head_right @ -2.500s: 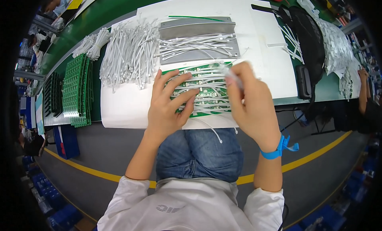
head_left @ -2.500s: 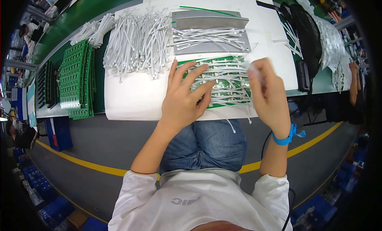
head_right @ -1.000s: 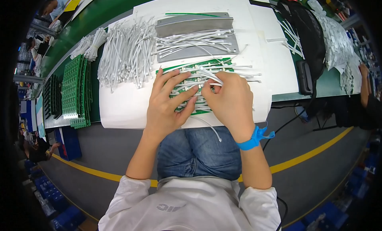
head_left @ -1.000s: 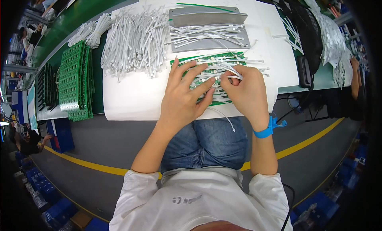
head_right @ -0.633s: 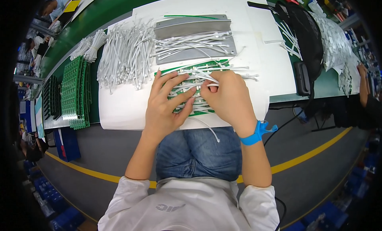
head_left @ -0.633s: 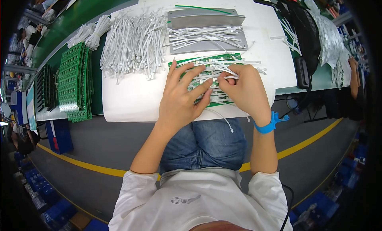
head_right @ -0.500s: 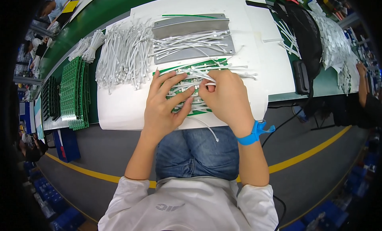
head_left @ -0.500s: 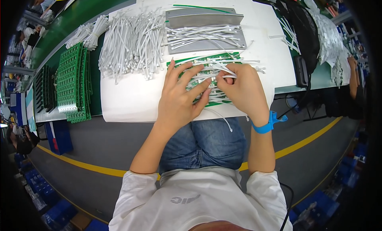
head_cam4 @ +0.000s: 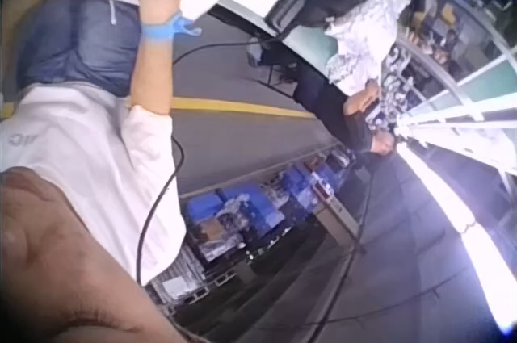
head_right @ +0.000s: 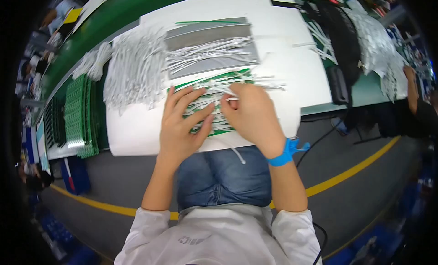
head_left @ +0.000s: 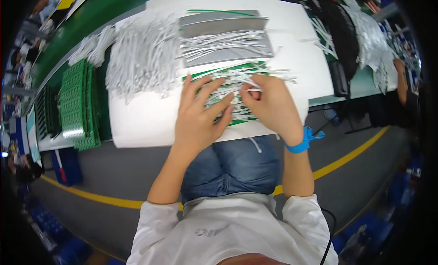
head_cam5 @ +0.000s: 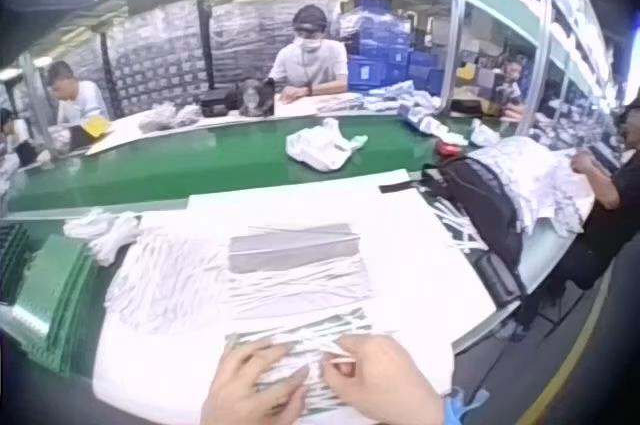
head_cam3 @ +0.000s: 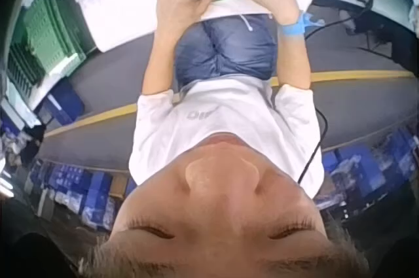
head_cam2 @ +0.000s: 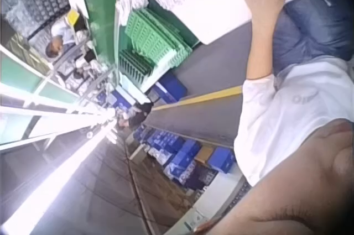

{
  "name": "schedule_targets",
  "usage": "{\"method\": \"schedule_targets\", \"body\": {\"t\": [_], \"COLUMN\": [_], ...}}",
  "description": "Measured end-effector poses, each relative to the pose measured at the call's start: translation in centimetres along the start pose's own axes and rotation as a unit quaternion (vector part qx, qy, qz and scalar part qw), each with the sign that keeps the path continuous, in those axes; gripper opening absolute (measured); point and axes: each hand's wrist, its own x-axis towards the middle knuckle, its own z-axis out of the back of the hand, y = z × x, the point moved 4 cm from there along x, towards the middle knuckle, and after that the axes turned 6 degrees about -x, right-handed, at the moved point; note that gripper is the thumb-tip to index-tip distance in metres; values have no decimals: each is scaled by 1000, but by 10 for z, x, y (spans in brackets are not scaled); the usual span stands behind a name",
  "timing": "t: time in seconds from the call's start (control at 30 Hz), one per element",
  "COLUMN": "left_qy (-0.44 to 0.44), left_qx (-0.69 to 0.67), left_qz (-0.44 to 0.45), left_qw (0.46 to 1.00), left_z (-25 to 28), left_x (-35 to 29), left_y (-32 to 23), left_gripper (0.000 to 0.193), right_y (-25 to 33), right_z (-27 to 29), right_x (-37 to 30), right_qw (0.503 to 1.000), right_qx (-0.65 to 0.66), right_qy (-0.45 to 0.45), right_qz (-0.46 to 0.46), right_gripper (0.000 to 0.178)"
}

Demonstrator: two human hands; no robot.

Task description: The person inserts and secures small electronic components onto a printed circuit board by hand, working at an assembly station.

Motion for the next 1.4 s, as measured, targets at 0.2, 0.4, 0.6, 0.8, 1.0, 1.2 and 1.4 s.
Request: {"method": "schedule_targets", "body": {"t": [0.2,0.4,0.6,0.8,1.0,1.2,1.4], "left_qy": [2,20,25,2,6,-2,-10], "left_qx": [15,19,42,30,7,11,-4], "left_qz": [-8,-33,-39,-45,-17,10,8], "left_qw": [1000,999,998,999,1000,1000,1000], "left_z": [9,0,0,8,0,5,5], "left_x": [-6,-1,-1,-3,2,-2,-2], "left_y": [6,2,1,4,-4,-1,-1], "left_gripper": [30,25,25,24,29,27,29], "right_y": [2,-6,-8,-2,-1,14,12], "right_z": [-33,-15,-15,-22,-16,-8,-11], "right_x": [-3,7,8,8,-10,-7,-10], "right_qw": [990,995,994,993,991,998,996], "right_qx": [-55,-29,-21,-23,-59,-13,15], "right_qy": [-105,-74,-68,-72,-108,-54,-86], "right_qz": [72,66,80,89,42,4,27], "right_gripper": [12,17,17,16,18,21,22]}}
